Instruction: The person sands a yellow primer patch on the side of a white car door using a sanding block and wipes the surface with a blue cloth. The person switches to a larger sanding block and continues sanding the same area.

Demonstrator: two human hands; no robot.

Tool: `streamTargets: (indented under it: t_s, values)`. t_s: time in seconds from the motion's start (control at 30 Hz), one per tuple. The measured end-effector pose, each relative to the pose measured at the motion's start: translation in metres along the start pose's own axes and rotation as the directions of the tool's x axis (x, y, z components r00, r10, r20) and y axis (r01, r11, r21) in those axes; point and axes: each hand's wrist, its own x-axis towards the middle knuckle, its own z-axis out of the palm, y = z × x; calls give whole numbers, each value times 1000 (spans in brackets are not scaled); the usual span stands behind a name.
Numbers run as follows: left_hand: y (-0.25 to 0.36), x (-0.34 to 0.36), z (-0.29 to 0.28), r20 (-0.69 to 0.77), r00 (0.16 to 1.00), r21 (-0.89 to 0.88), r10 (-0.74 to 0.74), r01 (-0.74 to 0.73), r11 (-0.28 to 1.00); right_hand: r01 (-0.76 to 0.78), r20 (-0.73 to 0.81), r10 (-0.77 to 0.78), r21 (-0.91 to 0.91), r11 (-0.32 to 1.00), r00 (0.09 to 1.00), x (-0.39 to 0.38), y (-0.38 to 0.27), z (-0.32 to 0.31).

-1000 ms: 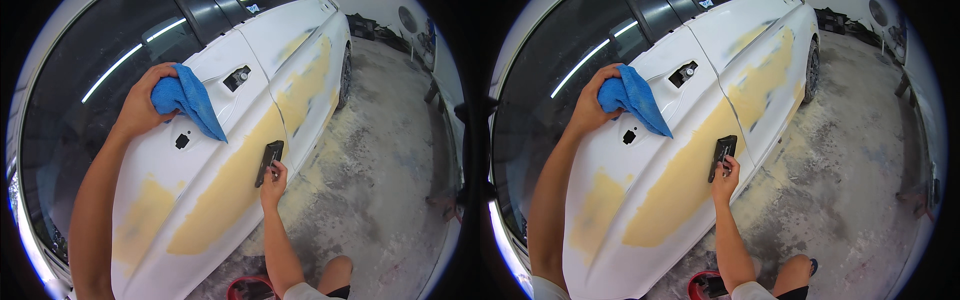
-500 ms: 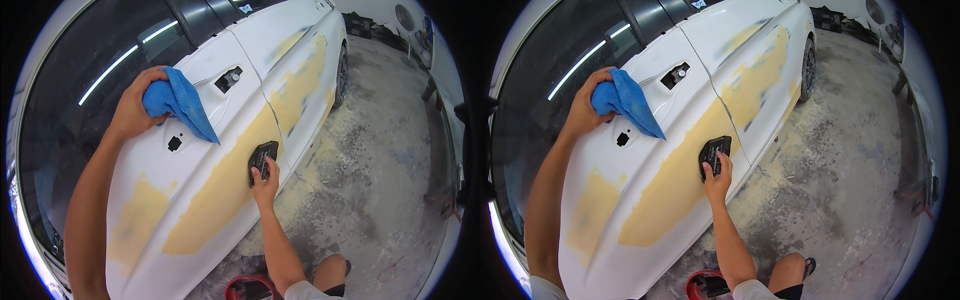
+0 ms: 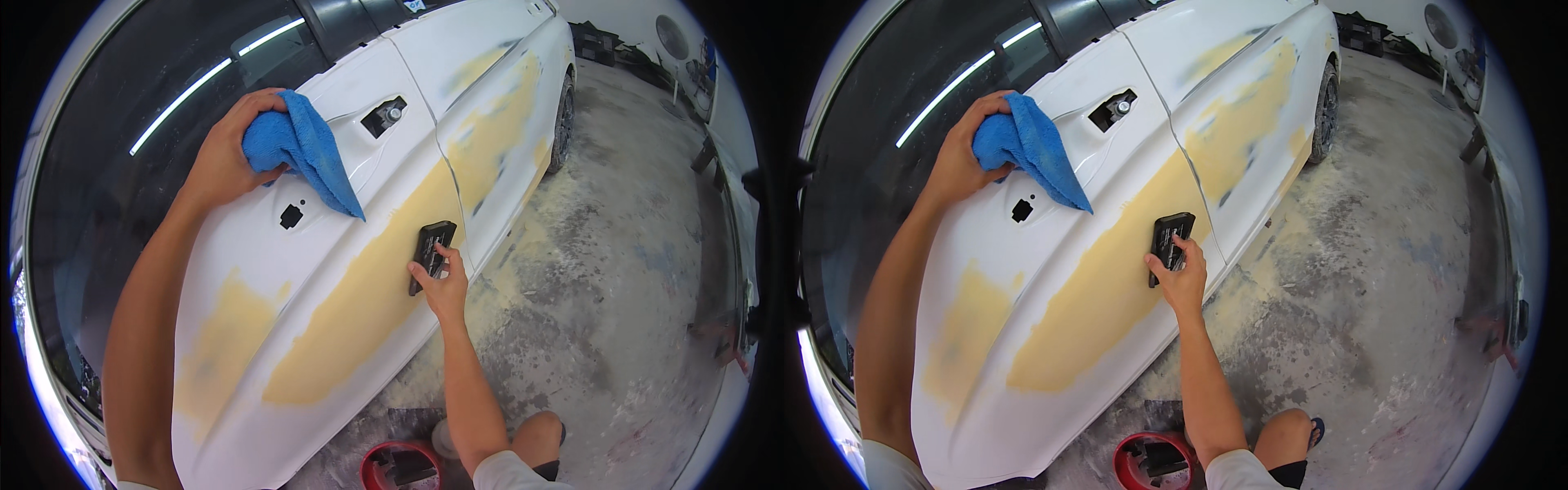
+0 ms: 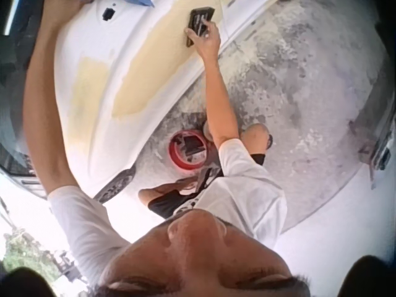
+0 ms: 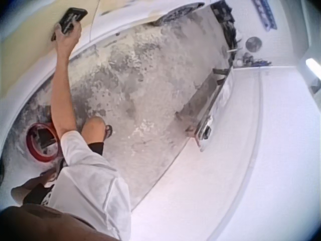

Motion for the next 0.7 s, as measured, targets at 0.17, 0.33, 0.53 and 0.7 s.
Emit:
streamTargets:
  t_s: [0.17, 0.33, 0.53, 0.7]
  values:
    - [-9, -3, 2, -25, 999, 60, 33, -31, 998, 241, -146, -281, -241, 940, 949, -20, -9, 7]
    - [-13, -5, 4, -49, 993, 90, 110, -105, 990, 206, -118, -206, -11, 978, 971, -20, 4, 8]
    - [-12, -2, 0, -1, 996, 74, 94, -93, 993, 33, -157, -30, 17, 999, 987, 19, 4, 3]
    - [-9, 0, -7, 27, 984, 0, 177, -177, 984, 126, -274, -112, 34, 991, 955, -179, -28, 94]
